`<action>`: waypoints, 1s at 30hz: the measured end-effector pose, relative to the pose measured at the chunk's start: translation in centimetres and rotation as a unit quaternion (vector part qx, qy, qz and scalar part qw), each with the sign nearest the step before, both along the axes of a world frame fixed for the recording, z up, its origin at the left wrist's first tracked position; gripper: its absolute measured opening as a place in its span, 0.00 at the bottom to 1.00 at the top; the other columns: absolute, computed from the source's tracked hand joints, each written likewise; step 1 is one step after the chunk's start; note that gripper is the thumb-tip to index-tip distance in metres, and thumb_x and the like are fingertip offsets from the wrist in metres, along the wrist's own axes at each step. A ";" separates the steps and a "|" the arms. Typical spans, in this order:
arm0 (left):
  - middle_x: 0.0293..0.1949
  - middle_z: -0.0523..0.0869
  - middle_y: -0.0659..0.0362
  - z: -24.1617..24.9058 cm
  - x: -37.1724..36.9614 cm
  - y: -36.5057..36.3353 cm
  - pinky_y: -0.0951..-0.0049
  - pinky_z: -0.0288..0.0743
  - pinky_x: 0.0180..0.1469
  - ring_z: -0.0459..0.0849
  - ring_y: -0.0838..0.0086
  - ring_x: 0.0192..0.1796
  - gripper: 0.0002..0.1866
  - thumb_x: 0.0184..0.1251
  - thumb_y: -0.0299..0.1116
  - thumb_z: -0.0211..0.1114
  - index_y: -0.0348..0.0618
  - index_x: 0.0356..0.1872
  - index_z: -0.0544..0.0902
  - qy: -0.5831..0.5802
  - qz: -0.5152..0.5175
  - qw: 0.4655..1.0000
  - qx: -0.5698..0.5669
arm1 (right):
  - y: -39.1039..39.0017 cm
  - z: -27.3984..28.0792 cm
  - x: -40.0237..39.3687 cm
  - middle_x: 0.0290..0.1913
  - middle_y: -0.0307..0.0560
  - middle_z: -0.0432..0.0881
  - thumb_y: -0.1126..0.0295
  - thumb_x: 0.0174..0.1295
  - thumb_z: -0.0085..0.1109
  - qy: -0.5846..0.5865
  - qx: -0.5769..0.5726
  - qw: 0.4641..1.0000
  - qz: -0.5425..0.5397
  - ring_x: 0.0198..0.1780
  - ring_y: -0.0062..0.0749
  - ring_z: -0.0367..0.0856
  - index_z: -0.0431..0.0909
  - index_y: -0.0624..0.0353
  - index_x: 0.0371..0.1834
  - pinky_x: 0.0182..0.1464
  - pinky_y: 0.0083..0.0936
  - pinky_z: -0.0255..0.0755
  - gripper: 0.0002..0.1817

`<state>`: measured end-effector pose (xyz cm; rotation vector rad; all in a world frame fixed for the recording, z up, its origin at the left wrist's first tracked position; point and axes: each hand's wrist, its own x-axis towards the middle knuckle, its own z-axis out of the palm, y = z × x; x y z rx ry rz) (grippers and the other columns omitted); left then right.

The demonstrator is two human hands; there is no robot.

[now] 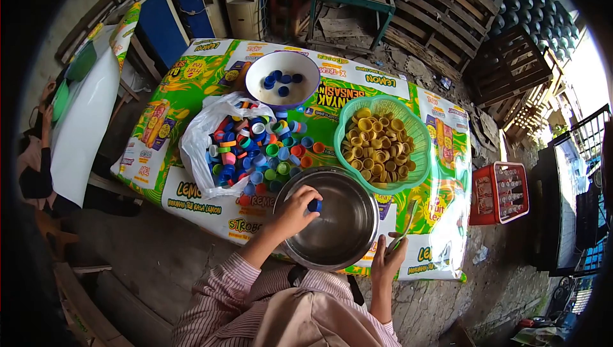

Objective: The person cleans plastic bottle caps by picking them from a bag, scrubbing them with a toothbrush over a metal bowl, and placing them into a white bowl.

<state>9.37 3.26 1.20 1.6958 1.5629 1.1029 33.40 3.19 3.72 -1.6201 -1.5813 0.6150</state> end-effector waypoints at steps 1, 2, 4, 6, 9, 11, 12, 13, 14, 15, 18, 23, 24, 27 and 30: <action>0.46 0.75 0.54 -0.5 0.2 0.4 0.67 0.73 0.47 0.78 0.63 0.46 0.18 0.50 0.24 0.66 0.40 0.45 0.74 0.028 -0.019 0.999 -0.041 | -0.2 0.5 -0.1 0.23 0.38 0.63 0.74 0.59 0.56 0.041 0.016 0.999 -0.001 0.18 0.16 0.57 0.67 0.64 0.38 0.20 0.18 0.49 0.09; 0.46 0.75 0.53 -0.9 0.3 0.9 0.67 0.73 0.47 0.78 0.60 0.46 0.18 0.48 0.23 0.66 0.40 0.44 0.75 0.056 -0.038 0.994 -0.081 | -0.4 1.1 -0.2 0.23 0.38 0.63 0.74 0.59 0.56 0.043 0.021 0.999 -0.002 0.18 0.16 0.57 0.67 0.64 0.38 0.20 0.18 0.49 0.09; 0.43 0.77 0.52 -1.4 0.7 1.4 0.67 0.73 0.49 0.78 0.58 0.46 0.18 0.47 0.23 0.67 0.40 0.42 0.75 0.060 -0.045 0.991 -0.114 | -1.0 2.1 -0.1 0.22 0.36 0.62 0.76 0.58 0.56 0.100 0.008 0.995 0.002 0.17 0.13 0.55 0.67 0.63 0.37 0.19 0.16 0.47 0.08; 0.39 0.79 0.53 -2.0 0.9 1.7 0.67 0.73 0.48 0.78 0.58 0.45 0.17 0.46 0.24 0.67 0.39 0.41 0.76 0.157 -0.032 0.985 -0.066 | -1.3 1.9 0.2 0.23 0.35 0.63 0.78 0.57 0.56 0.105 0.007 0.994 0.008 0.17 0.12 0.54 0.67 0.62 0.37 0.19 0.16 0.47 0.08; 0.37 0.80 0.53 -2.7 0.9 1.7 0.67 0.74 0.46 0.79 0.60 0.45 0.17 0.47 0.24 0.66 0.40 0.41 0.76 0.092 -0.039 0.993 -0.060 | -1.7 2.0 0.2 0.23 0.35 0.63 0.78 0.57 0.56 0.083 0.042 0.996 0.014 0.17 0.12 0.55 0.67 0.62 0.37 0.19 0.15 0.48 0.08; 0.39 0.79 0.52 -2.3 0.6 2.0 0.66 0.74 0.45 0.79 0.59 0.44 0.16 0.47 0.23 0.66 0.40 0.40 0.76 0.075 -0.048 0.994 -0.068 | -1.7 1.6 0.2 0.22 0.36 0.64 0.78 0.57 0.56 0.110 0.016 0.994 0.018 0.16 0.13 0.55 0.67 0.62 0.37 0.19 0.15 0.47 0.08; 0.41 0.78 0.52 -2.1 0.7 1.7 0.64 0.74 0.44 0.79 0.57 0.44 0.15 0.47 0.23 0.65 0.40 0.40 0.76 0.055 -0.058 0.993 -0.081 | -2.0 1.6 0.2 0.22 0.36 0.64 0.78 0.57 0.56 0.109 0.014 0.994 0.018 0.16 0.13 0.55 0.67 0.62 0.37 0.19 0.15 0.47 0.08; 0.41 0.78 0.52 -1.9 0.8 1.6 0.64 0.74 0.44 0.79 0.57 0.44 0.15 0.47 0.23 0.65 0.40 0.40 0.76 0.056 -0.058 0.993 -0.082 | -2.1 1.6 0.2 0.24 0.36 0.65 0.79 0.57 0.55 0.106 0.000 0.994 0.033 0.18 0.12 0.54 0.67 0.62 0.37 0.19 0.15 0.47 0.08; 0.42 0.77 0.52 -1.5 0.7 1.7 0.64 0.74 0.44 0.79 0.59 0.44 0.15 0.48 0.23 0.65 0.39 0.40 0.76 0.020 -0.081 0.990 -0.111 | -2.0 1.9 0.0 0.26 0.37 0.67 0.80 0.58 0.54 0.103 -0.010 0.993 0.050 0.19 0.11 0.53 0.67 0.63 0.37 0.20 0.15 0.46 0.07; 0.44 0.77 0.52 -1.4 0.7 1.8 0.64 0.74 0.45 0.79 0.60 0.45 0.15 0.48 0.22 0.65 0.39 0.39 0.76 -0.016 -0.104 0.985 -0.140 | -2.0 2.4 -0.3 0.25 0.37 0.67 0.80 0.57 0.54 0.104 -0.014 0.993 0.050 0.18 0.12 0.53 0.67 0.62 0.37 0.20 0.15 0.47 0.07; 0.48 0.72 0.57 -1.9 0.6 1.8 0.74 0.78 0.46 0.79 0.68 0.44 0.18 0.49 0.22 0.66 0.40 0.44 0.76 0.004 -0.121 0.984 -0.134 | -2.1 1.8 -0.4 0.25 0.36 0.67 0.80 0.57 0.55 0.094 0.003 0.992 0.084 0.19 0.13 0.56 0.67 0.62 0.36 0.20 0.15 0.49 0.07; 0.42 0.77 0.53 -1.7 1.4 1.5 0.72 0.76 0.42 0.81 0.67 0.42 0.18 0.56 0.30 0.64 0.39 0.48 0.76 0.042 -0.071 0.993 -0.086 | -2.0 2.5 -1.2 0.31 0.54 0.72 0.76 0.56 0.55 0.062 -0.004 0.986 0.153 0.29 0.42 0.72 0.71 0.68 0.43 0.31 0.30 0.66 0.12; 0.40 0.79 0.50 -1.4 1.7 1.1 0.69 0.75 0.42 0.81 0.64 0.40 0.18 0.58 0.34 0.63 0.39 0.48 0.75 0.028 -0.039 0.994 -0.102 | -1.9 2.4 -1.2 0.31 0.54 0.72 0.76 0.56 0.55 0.063 -0.003 0.986 0.153 0.29 0.42 0.72 0.71 0.68 0.43 0.31 0.30 0.66 0.12; 0.32 0.83 0.51 -2.2 1.8 0.6 0.72 0.76 0.36 0.83 0.68 0.32 0.16 0.66 0.38 0.54 0.34 0.46 0.75 -0.099 0.017 0.985 -0.142 | -1.5 1.1 -1.3 0.35 0.62 0.75 0.73 0.60 0.52 -0.005 -0.088 0.975 0.203 0.33 0.50 0.76 0.67 0.72 0.53 0.35 0.33 0.69 0.19; 0.32 0.83 0.55 -3.1 1.2 0.7 0.80 0.78 0.33 0.84 0.75 0.33 0.18 0.71 0.40 0.46 0.32 0.42 0.75 -0.308 0.029 0.914 -0.264 | -0.9 0.3 -1.8 0.32 0.61 0.77 0.74 0.61 0.49 -0.012 -0.012 0.968 0.249 0.25 0.44 0.77 0.68 0.71 0.54 0.31 0.31 0.69 0.19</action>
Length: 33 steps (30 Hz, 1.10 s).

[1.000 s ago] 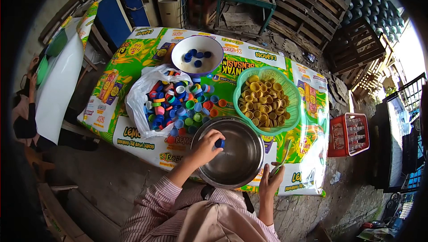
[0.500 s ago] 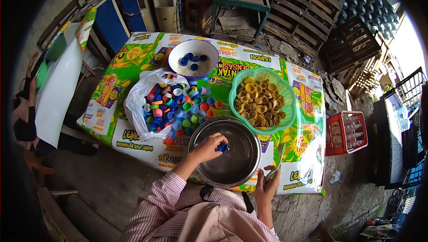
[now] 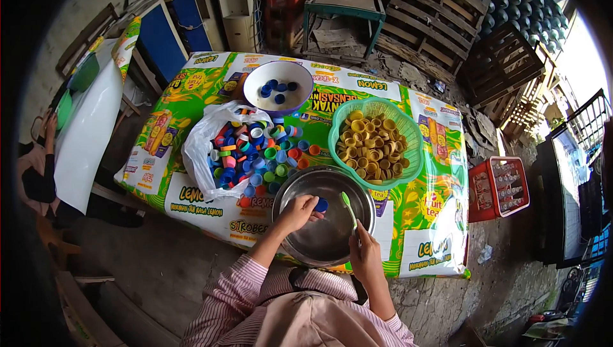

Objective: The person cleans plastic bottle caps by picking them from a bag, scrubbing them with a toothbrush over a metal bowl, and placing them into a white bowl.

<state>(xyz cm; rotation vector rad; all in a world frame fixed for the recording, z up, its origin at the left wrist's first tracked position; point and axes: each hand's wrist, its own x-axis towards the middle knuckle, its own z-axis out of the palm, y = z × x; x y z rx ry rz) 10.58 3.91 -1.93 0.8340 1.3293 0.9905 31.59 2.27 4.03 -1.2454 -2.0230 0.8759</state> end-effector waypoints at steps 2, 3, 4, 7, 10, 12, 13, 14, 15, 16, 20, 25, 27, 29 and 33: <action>0.40 0.82 0.52 1.5 0.0 -0.2 0.78 0.80 0.39 0.84 0.71 0.39 0.16 0.72 0.37 0.46 0.32 0.45 0.74 -0.067 0.012 0.997 -0.026 | 0.1 0.7 -0.7 0.32 0.64 0.78 0.75 0.60 0.48 0.007 -0.018 1.000 0.007 0.29 0.53 0.77 0.66 0.67 0.58 0.34 0.36 0.69 0.21; 0.40 0.82 0.52 2.1 0.0 -0.5 0.78 0.80 0.39 0.84 0.71 0.39 0.16 0.72 0.37 0.46 0.32 0.45 0.74 -0.069 0.011 0.997 -0.028 | 0.0 1.5 -1.0 0.34 0.65 0.78 0.76 0.60 0.48 -0.010 -0.055 0.998 0.010 0.31 0.54 0.77 0.64 0.64 0.60 0.34 0.36 0.69 0.23; 0.42 0.82 0.51 2.7 0.1 -0.7 0.76 0.79 0.42 0.83 0.69 0.42 0.17 0.72 0.37 0.45 0.32 0.46 0.74 -0.127 0.028 0.990 -0.044 | -0.4 1.9 -1.2 0.36 0.66 0.78 0.77 0.59 0.48 -0.027 -0.091 0.995 0.013 0.33 0.55 0.78 0.62 0.62 0.62 0.35 0.36 0.70 0.25; 0.46 0.80 0.49 2.4 0.1 -1.2 0.72 0.78 0.47 0.82 0.67 0.48 0.18 0.72 0.38 0.44 0.33 0.49 0.72 -0.254 0.055 0.964 -0.056 | -1.2 0.4 -1.6 0.28 0.57 0.73 0.78 0.59 0.49 0.013 0.011 0.997 0.081 0.25 0.52 0.74 0.58 0.52 0.66 0.28 0.39 0.67 0.29; 0.50 0.78 0.49 1.7 0.4 -1.8 0.69 0.76 0.53 0.79 0.67 0.52 0.19 0.73 0.40 0.42 0.35 0.51 0.71 -0.345 0.070 0.934 -0.058 | -1.0 0.0 -1.5 0.26 0.53 0.71 0.77 0.59 0.49 -0.017 0.008 0.998 0.063 0.24 0.48 0.73 0.59 0.49 0.66 0.27 0.39 0.67 0.29; 0.49 0.79 0.48 2.0 0.9 -2.2 0.69 0.76 0.52 0.80 0.66 0.51 0.18 0.72 0.39 0.45 0.34 0.51 0.72 -0.388 0.088 0.915 -0.069 | -1.1 0.2 -1.3 0.26 0.52 0.70 0.76 0.59 0.49 -0.033 0.005 0.999 0.029 0.24 0.47 0.74 0.60 0.47 0.66 0.26 0.38 0.67 0.29; 0.49 0.79 0.50 1.9 1.1 -2.3 0.68 0.75 0.53 0.80 0.67 0.51 0.19 0.72 0.40 0.46 0.35 0.51 0.72 -0.394 0.097 0.911 -0.070 | -1.5 0.8 -1.3 0.26 0.51 0.70 0.76 0.59 0.49 -0.048 0.024 0.998 0.046 0.24 0.46 0.73 0.60 0.47 0.66 0.25 0.37 0.67 0.29; 0.49 0.79 0.50 1.9 1.3 -2.5 0.68 0.75 0.53 0.80 0.67 0.51 0.19 0.72 0.40 0.46 0.35 0.51 0.72 -0.395 0.096 0.911 -0.070 | -2.0 1.3 -1.4 0.25 0.50 0.70 0.76 0.59 0.49 -0.063 0.043 0.995 0.063 0.23 0.45 0.73 0.60 0.47 0.66 0.25 0.37 0.66 0.29; 0.49 0.79 0.50 2.0 1.4 -2.7 0.68 0.75 0.53 0.80 0.67 0.51 0.19 0.71 0.41 0.46 0.35 0.51 0.72 -0.401 0.105 0.908 -0.062 | -2.4 1.5 -1.5 0.25 0.50 0.70 0.76 0.59 0.50 -0.049 0.038 0.995 0.079 0.22 0.44 0.73 0.61 0.46 0.65 0.24 0.37 0.66 0.29; 0.49 0.79 0.51 2.1 1.5 -2.8 0.68 0.75 0.53 0.80 0.68 0.51 0.19 0.71 0.41 0.46 0.36 0.51 0.72 -0.408 0.114 0.904 -0.054 | -2.3 1.4 -1.4 0.25 0.50 0.70 0.76 0.59 0.50 -0.050 0.038 0.995 0.078 0.22 0.44 0.73 0.61 0.46 0.65 0.24 0.37 0.66 0.29; 0.47 0.80 0.52 2.5 1.8 -3.0 0.68 0.75 0.53 0.80 0.68 0.50 0.19 0.71 0.43 0.47 0.37 0.50 0.73 -0.375 0.124 0.916 -0.067 | -1.7 1.8 -0.9 0.25 0.54 0.70 0.80 0.59 0.49 -0.034 0.004 0.999 0.029 0.22 0.46 0.71 0.63 0.54 0.64 0.27 0.36 0.65 0.27; 0.50 0.78 0.50 2.5 1.9 -3.0 0.68 0.73 0.56 0.79 0.70 0.51 0.21 0.72 0.43 0.43 0.36 0.52 0.71 -0.352 0.114 0.928 -0.051 | -1.9 1.4 -0.8 0.27 0.55 0.72 0.80 0.59 0.48 -0.024 0.000 0.998 0.057 0.24 0.48 0.71 0.62 0.54 0.64 0.28 0.36 0.66 0.27; 0.50 0.79 0.50 2.8 1.8 -3.1 0.69 0.73 0.56 0.79 0.69 0.51 0.20 0.72 0.43 0.43 0.37 0.52 0.71 -0.335 0.107 0.934 -0.058 | -1.5 1.6 -0.8 0.27 0.56 0.71 0.80 0.58 0.49 -0.008 0.005 0.999 0.038 0.24 0.49 0.71 0.62 0.53 0.65 0.28 0.36 0.67 0.28; 0.48 0.79 0.51 3.0 2.0 -3.0 0.70 0.74 0.54 0.80 0.69 0.51 0.20 0.72 0.43 0.44 0.37 0.51 0.72 -0.326 0.109 0.938 -0.049 | -2.0 1.4 -1.4 0.26 0.54 0.70 0.79 0.59 0.49 -0.008 0.018 0.997 0.069 0.24 0.48 0.72 0.60 0.51 0.66 0.27 0.37 0.66 0.29; 0.47 0.81 0.51 3.6 2.0 -3.2 0.71 0.75 0.53 0.81 0.69 0.49 0.19 0.72 0.43 0.45 0.37 0.50 0.73 -0.317 0.112 0.941 -0.038 | -0.9 1.6 -1.4 0.25 0.52 0.69 0.77 0.59 0.48 -0.017 0.020 0.998 0.056 0.23 0.47 0.72 0.59 0.49 0.66 0.25 0.38 0.66 0.29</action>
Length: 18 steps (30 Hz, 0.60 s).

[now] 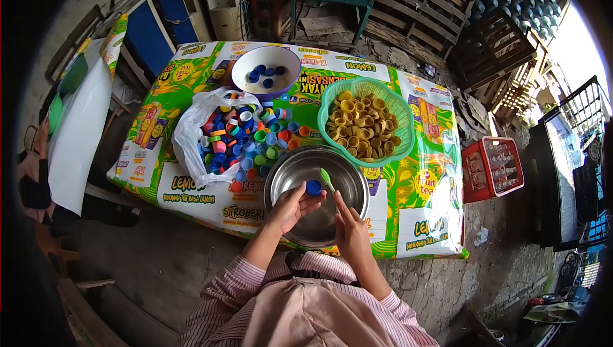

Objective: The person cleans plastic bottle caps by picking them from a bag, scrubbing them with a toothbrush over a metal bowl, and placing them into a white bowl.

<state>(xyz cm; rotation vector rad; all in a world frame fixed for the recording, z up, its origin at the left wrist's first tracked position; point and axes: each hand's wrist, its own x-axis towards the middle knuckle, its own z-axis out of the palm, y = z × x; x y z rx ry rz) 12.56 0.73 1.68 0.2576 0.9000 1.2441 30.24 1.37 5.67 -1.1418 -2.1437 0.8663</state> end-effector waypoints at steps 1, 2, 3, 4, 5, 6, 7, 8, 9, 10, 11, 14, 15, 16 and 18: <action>0.48 0.80 0.51 0.0 -0.2 0.0 0.71 0.75 0.53 0.81 0.69 0.49 0.19 0.72 0.43 0.45 0.37 0.50 0.73 0.004 -0.012 1.000 0.002 | 0.3 0.0 0.0 0.25 0.52 0.69 0.77 0.60 0.48 -0.003 -0.006 1.000 -0.021 0.22 0.47 0.72 0.59 0.49 0.66 0.26 0.38 0.66 0.29; 0.49 0.80 0.51 0.0 -0.2 0.1 0.71 0.75 0.53 0.80 0.69 0.50 0.19 0.71 0.42 0.46 0.36 0.50 0.73 0.018 -0.005 1.000 -0.009 | 0.0 0.2 -0.1 0.25 0.52 0.69 0.77 0.60 0.48 0.008 0.001 1.000 -0.018 0.22 0.47 0.71 0.60 0.50 0.66 0.26 0.39 0.66 0.28; 0.50 0.79 0.49 0.4 0.0 0.3 0.69 0.75 0.54 0.80 0.68 0.50 0.21 0.72 0.42 0.44 0.33 0.52 0.71 0.012 0.014 0.999 -0.028 | -0.3 0.0 0.0 0.25 0.53 0.69 0.78 0.60 0.49 0.017 0.021 1.000 0.008 0.22 0.48 0.71 0.61 0.52 0.65 0.26 0.38 0.66 0.28; 0.49 0.79 0.50 0.1 0.0 0.3 0.69 0.75 0.54 0.80 0.68 0.50 0.20 0.72 0.42 0.44 0.34 0.52 0.71 0.006 0.016 1.000 -0.002 | -0.5 -0.2 -0.1 0.25 0.54 0.70 0.78 0.59 0.49 0.021 0.006 1.000 0.016 0.22 0.48 0.71 0.61 0.52 0.65 0.26 0.38 0.66 0.28; 0.49 0.79 0.50 0.0 -0.1 0.4 0.69 0.75 0.53 0.79 0.68 0.51 0.20 0.72 0.41 0.45 0.34 0.52 0.71 0.000 0.017 1.000 0.021 | -0.7 -0.4 -0.2 0.25 0.54 0.70 0.78 0.59 0.49 0.023 -0.011 0.999 0.023 0.23 0.49 0.71 0.61 0.53 0.65 0.27 0.38 0.66 0.27; 0.49 0.79 0.51 0.0 -0.2 0.4 0.69 0.75 0.53 0.79 0.68 0.52 0.19 0.72 0.41 0.46 0.35 0.51 0.72 0.025 0.002 1.000 0.010 | -0.3 -1.8 0.0 0.25 0.55 0.70 0.78 0.59 0.49 0.058 0.004 0.998 0.002 0.24 0.49 0.72 0.61 0.53 0.65 0.28 0.38 0.66 0.28; 0.49 0.79 0.51 0.1 -0.2 0.4 0.69 0.75 0.53 0.79 0.68 0.52 0.19 0.72 0.41 0.46 0.35 0.51 0.72 0.023 0.004 1.000 0.010 | -0.1 -1.6 0.3 0.25 0.55 0.70 0.78 0.59 0.49 0.057 0.004 0.998 0.004 0.24 0.49 0.72 0.61 0.53 0.65 0.28 0.38 0.66 0.28; 0.49 0.79 0.51 0.1 -0.2 0.5 0.70 0.75 0.52 0.78 0.68 0.52 0.19 0.71 0.41 0.46 0.35 0.51 0.72 0.014 0.010 1.000 0.007 | 0.2 -1.4 0.6 0.26 0.55 0.70 0.78 0.59 0.49 0.052 0.002 0.999 -0.009 0.24 0.50 0.72 0.61 0.53 0.65 0.28 0.38 0.66 0.28; 0.49 0.79 0.50 0.1 -0.3 0.5 0.71 0.76 0.51 0.78 0.69 0.52 0.18 0.71 0.40 0.46 0.35 0.50 0.73 0.006 0.016 1.000 0.003 | 0.3 -1.1 0.6 0.26 0.55 0.71 0.78 0.59 0.49 0.047 0.000 0.999 -0.022 0.24 0.50 0.72 0.61 0.53 0.65 0.28 0.38 0.66 0.28; 0.49 0.79 0.50 -0.1 -0.3 0.6 0.71 0.76 0.51 0.78 0.69 0.52 0.18 0.71 0.40 0.46 0.35 0.50 0.73 0.006 0.016 1.000 0.002 | 0.0 0.0 0.6 0.26 0.55 0.71 0.78 0.59 0.49 0.036 -0.008 0.999 -0.009 0.24 0.50 0.72 0.60 0.53 0.65 0.28 0.38 0.66 0.28; 0.50 0.78 0.50 -0.6 -0.3 0.7 0.70 0.75 0.53 0.78 0.68 0.52 0.19 0.71 0.40 0.46 0.35 0.50 0.72 -0.022 0.028 0.999 0.001 | -0.3 0.1 0.5 0.26 0.55 0.71 0.78 0.59 0.49 0.036 -0.010 0.999 -0.010 0.24 0.50 0.72 0.60 0.53 0.65 0.28 0.38 0.66 0.28; 0.51 0.77 0.49 -0.9 -0.5 0.9 0.67 0.74 0.56 0.78 0.67 0.53 0.19 0.71 0.40 0.46 0.34 0.51 0.71 -0.106 0.044 0.993 -0.011 | -1.0 -0.6 0.3 0.26 0.53 0.71 0.78 0.60 0.49 0.025 -0.016 0.999 0.031 0.24 0.48 0.73 0.59 0.51 0.66 0.28 0.38 0.67 0.29; 0.52 0.76 0.48 -1.0 -0.5 1.0 0.66 0.72 0.59 0.77 0.66 0.54 0.19 0.71 0.40 0.46 0.33 0.51 0.71 -0.162 0.051 0.985 -0.023 | -0.8 -1.0 0.3 0.26 0.53 0.71 0.78 0.60 0.49 0.025 -0.016 0.999 0.030 0.24 0.48 0.73 0.59 0.51 0.66 0.28 0.38 0.67 0.29; 0.52 0.76 0.48 -1.1 -0.5 1.0 0.66 0.72 0.59 0.77 0.66 0.54 0.19 0.71 0.40 0.46 0.33 0.51 0.71 -0.162 0.050 0.985 -0.023 | -0.5 -1.1 0.4 0.29 0.56 0.72 0.79 0.59 0.49 0.032 -0.021 0.999 0.004 0.26 0.49 0.73 0.59 0.54 0.66 0.29 0.36 0.67 0.29; 0.52 0.76 0.49 -1.5 -0.5 1.0 0.62 0.70 0.61 0.74 0.65 0.58 0.19 0.71 0.41 0.46 0.34 0.53 0.70 -0.203 0.035 0.978 -0.014 | -0.6 -0.3 0.4 0.32 0.59 0.74 0.82 0.58 0.48 0.001 -0.036 0.999 -0.009 0.29 0.50 0.75 0.58 0.57 0.66 0.32 0.35 0.69 0.29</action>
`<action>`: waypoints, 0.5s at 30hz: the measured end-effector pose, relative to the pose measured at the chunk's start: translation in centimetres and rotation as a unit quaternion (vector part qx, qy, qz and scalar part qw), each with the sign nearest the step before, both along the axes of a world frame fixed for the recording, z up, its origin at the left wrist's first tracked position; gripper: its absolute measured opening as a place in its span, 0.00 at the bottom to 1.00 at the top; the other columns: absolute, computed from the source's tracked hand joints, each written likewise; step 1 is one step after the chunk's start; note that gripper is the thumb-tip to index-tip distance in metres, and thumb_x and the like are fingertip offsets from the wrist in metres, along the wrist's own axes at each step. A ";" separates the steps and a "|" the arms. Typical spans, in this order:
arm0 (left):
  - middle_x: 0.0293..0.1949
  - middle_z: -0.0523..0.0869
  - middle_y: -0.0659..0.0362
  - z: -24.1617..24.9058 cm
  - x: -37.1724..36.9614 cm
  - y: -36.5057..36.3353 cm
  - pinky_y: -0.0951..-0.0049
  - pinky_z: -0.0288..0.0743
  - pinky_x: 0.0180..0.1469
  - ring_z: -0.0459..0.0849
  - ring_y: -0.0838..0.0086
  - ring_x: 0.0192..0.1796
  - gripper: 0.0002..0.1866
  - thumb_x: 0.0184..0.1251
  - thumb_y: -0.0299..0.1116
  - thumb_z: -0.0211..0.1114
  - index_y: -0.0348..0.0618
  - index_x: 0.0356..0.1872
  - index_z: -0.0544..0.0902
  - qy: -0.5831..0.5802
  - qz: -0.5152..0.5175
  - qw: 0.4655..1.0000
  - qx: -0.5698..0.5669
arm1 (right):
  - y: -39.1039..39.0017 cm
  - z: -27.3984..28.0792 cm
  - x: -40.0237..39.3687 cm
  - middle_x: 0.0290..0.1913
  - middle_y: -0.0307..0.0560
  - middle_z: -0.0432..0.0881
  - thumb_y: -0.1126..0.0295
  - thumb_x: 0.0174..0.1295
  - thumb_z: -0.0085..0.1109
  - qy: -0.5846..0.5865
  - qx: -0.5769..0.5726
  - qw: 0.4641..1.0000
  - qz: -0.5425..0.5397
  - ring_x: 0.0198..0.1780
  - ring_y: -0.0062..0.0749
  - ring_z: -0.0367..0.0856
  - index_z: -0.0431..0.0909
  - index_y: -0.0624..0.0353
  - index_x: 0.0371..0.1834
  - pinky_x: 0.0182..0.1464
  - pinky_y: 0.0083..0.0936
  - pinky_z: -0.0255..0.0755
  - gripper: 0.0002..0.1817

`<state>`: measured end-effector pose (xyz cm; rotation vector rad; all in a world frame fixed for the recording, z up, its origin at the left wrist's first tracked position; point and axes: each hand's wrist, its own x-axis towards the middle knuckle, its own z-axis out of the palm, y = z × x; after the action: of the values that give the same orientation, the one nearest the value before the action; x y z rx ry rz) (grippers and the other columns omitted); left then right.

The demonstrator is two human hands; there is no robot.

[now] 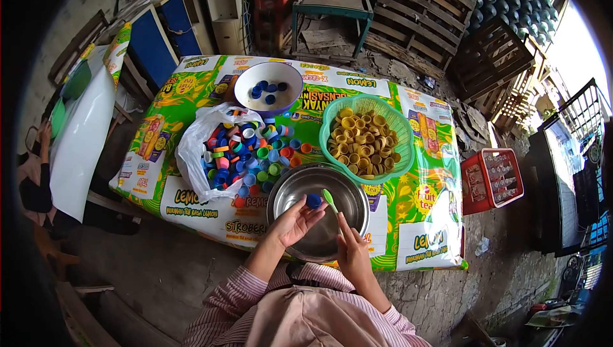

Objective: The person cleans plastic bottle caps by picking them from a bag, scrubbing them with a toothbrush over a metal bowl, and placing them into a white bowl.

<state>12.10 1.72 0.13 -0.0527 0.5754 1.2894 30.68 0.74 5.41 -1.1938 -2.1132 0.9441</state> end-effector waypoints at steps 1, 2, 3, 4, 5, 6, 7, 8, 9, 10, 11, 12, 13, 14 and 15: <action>0.53 0.75 0.50 -0.2 0.0 -0.2 0.61 0.69 0.62 0.73 0.64 0.59 0.19 0.71 0.41 0.47 0.35 0.53 0.70 -0.020 -0.006 1.000 0.005 | -0.2 -0.1 -0.2 0.32 0.59 0.74 0.82 0.58 0.48 0.000 -0.002 1.000 -0.001 0.29 0.50 0.75 0.58 0.57 0.66 0.32 0.35 0.69 0.29; 0.53 0.76 0.55 0.9 0.3 -0.4 0.60 0.68 0.61 0.73 0.66 0.59 0.19 0.70 0.42 0.48 0.38 0.53 0.71 -0.050 -0.009 0.999 0.003 | -0.4 -0.2 -0.4 0.32 0.59 0.74 0.81 0.59 0.47 0.008 0.003 1.000 0.016 0.28 0.50 0.75 0.58 0.57 0.66 0.32 0.35 0.69 0.29; 0.53 0.76 0.55 0.8 0.2 -0.5 0.60 0.68 0.61 0.73 0.66 0.59 0.19 0.70 0.42 0.48 0.38 0.53 0.71 -0.050 -0.011 0.999 0.001 | -0.6 -0.3 -0.6 0.32 0.60 0.74 0.81 0.59 0.46 0.017 0.008 0.999 0.033 0.28 0.50 0.75 0.58 0.56 0.66 0.32 0.35 0.68 0.29; 0.53 0.76 0.56 0.6 0.0 -0.5 0.61 0.68 0.61 0.73 0.68 0.58 0.18 0.69 0.42 0.49 0.40 0.52 0.72 -0.021 -0.015 0.999 -0.025 | -0.2 -0.6 -0.7 0.30 0.59 0.73 0.81 0.59 0.47 0.036 0.006 0.999 0.006 0.27 0.50 0.74 0.58 0.57 0.66 0.31 0.35 0.68 0.29; 0.54 0.76 0.58 0.3 -0.2 -0.6 0.62 0.67 0.61 0.73 0.69 0.58 0.17 0.69 0.42 0.51 0.41 0.51 0.72 0.008 -0.019 0.999 -0.050 | 0.1 -0.5 -0.4 0.30 0.59 0.73 0.81 0.59 0.47 0.004 -0.003 1.000 -0.015 0.26 0.50 0.72 0.58 0.56 0.66 0.30 0.34 0.67 0.29; 0.54 0.76 0.57 0.0 -0.3 -0.7 0.64 0.68 0.59 0.75 0.72 0.56 0.17 0.68 0.43 0.52 0.42 0.50 0.73 0.007 -0.015 1.000 -0.026 | -0.3 -0.1 -0.2 0.30 0.58 0.72 0.81 0.59 0.47 0.010 0.014 1.000 -0.012 0.25 0.50 0.71 0.57 0.56 0.66 0.30 0.35 0.67 0.29; 0.54 0.76 0.57 0.2 -0.2 -0.6 0.64 0.68 0.59 0.75 0.72 0.56 0.17 0.68 0.43 0.52 0.42 0.50 0.73 0.007 -0.014 1.000 -0.025 | -0.5 0.1 -0.2 0.30 0.58 0.72 0.81 0.59 0.47 0.018 0.033 0.999 -0.009 0.25 0.49 0.71 0.57 0.56 0.66 0.30 0.35 0.66 0.30; 0.55 0.76 0.57 0.5 -0.1 -0.6 0.65 0.69 0.58 0.74 0.73 0.57 0.18 0.68 0.43 0.52 0.42 0.50 0.73 0.002 0.001 1.000 -0.015 | -0.7 0.0 -0.3 0.30 0.58 0.72 0.81 0.59 0.47 0.018 0.033 0.999 -0.009 0.25 0.49 0.71 0.57 0.56 0.66 0.30 0.35 0.66 0.30; 0.55 0.76 0.57 0.6 0.0 -0.6 0.67 0.69 0.57 0.74 0.74 0.58 0.18 0.68 0.44 0.52 0.41 0.50 0.73 -0.004 0.016 1.000 -0.006 | -1.1 -0.2 -0.4 0.30 0.58 0.72 0.81 0.59 0.47 0.011 0.025 1.000 0.012 0.25 0.49 0.71 0.57 0.56 0.67 0.30 0.35 0.66 0.30; 0.56 0.75 0.59 0.5 0.1 -0.5 0.60 0.67 0.60 0.73 0.70 0.59 0.18 0.69 0.43 0.49 0.43 0.53 0.72 -0.021 0.017 1.000 -0.005 | -1.4 -0.4 -0.4 0.29 0.58 0.72 0.81 0.59 0.47 0.004 0.017 0.999 0.033 0.25 0.48 0.71 0.57 0.56 0.67 0.29 0.35 0.66 0.30; 0.56 0.75 0.59 0.5 0.0 -0.6 0.60 0.67 0.60 0.73 0.70 0.59 0.18 0.69 0.43 0.49 0.43 0.53 0.72 -0.022 0.015 1.000 -0.005 | -1.2 -0.5 -0.4 0.29 0.58 0.72 0.81 0.59 0.47 0.003 0.018 0.999 0.031 0.25 0.48 0.71 0.57 0.56 0.67 0.29 0.35 0.66 0.30; 0.56 0.75 0.60 0.5 -0.1 -0.7 0.59 0.67 0.60 0.72 0.69 0.60 0.18 0.70 0.43 0.48 0.45 0.53 0.72 -0.039 -0.008 0.999 0.008 | -0.9 -0.7 -0.3 0.29 0.57 0.72 0.80 0.59 0.48 0.016 0.019 1.000 0.005 0.25 0.48 0.71 0.57 0.56 0.67 0.30 0.34 0.66 0.30; 0.56 0.75 0.61 0.5 -0.1 -0.8 0.58 0.67 0.60 0.71 0.68 0.61 0.17 0.70 0.43 0.48 0.46 0.53 0.72 -0.057 -0.029 0.998 0.021 | -0.7 -0.8 -0.3 0.29 0.56 0.71 0.80 0.59 0.48 0.030 0.020 0.999 -0.019 0.25 0.48 0.70 0.57 0.56 0.67 0.30 0.34 0.66 0.30; 0.56 0.75 0.63 0.5 0.0 -0.9 0.57 0.67 0.60 0.70 0.66 0.61 0.17 0.70 0.44 0.47 0.48 0.53 0.73 -0.038 -0.032 0.999 0.012 | -0.8 -0.7 -0.2 0.29 0.54 0.70 0.77 0.61 0.47 0.029 0.027 0.999 -0.011 0.25 0.48 0.73 0.57 0.54 0.67 0.28 0.39 0.67 0.29; 0.56 0.75 0.63 0.6 0.3 -0.9 0.57 0.67 0.60 0.70 0.66 0.61 0.17 0.70 0.44 0.47 0.48 0.53 0.73 -0.037 -0.032 0.999 0.012 | -1.0 -0.5 -0.2 0.29 0.54 0.70 0.77 0.61 0.47 0.030 0.026 0.999 -0.012 0.25 0.48 0.73 0.57 0.54 0.67 0.28 0.39 0.67 0.29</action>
<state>12.36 0.84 0.74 -0.0621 0.4946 1.2276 30.45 -0.28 4.87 -1.1472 -2.0604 0.8971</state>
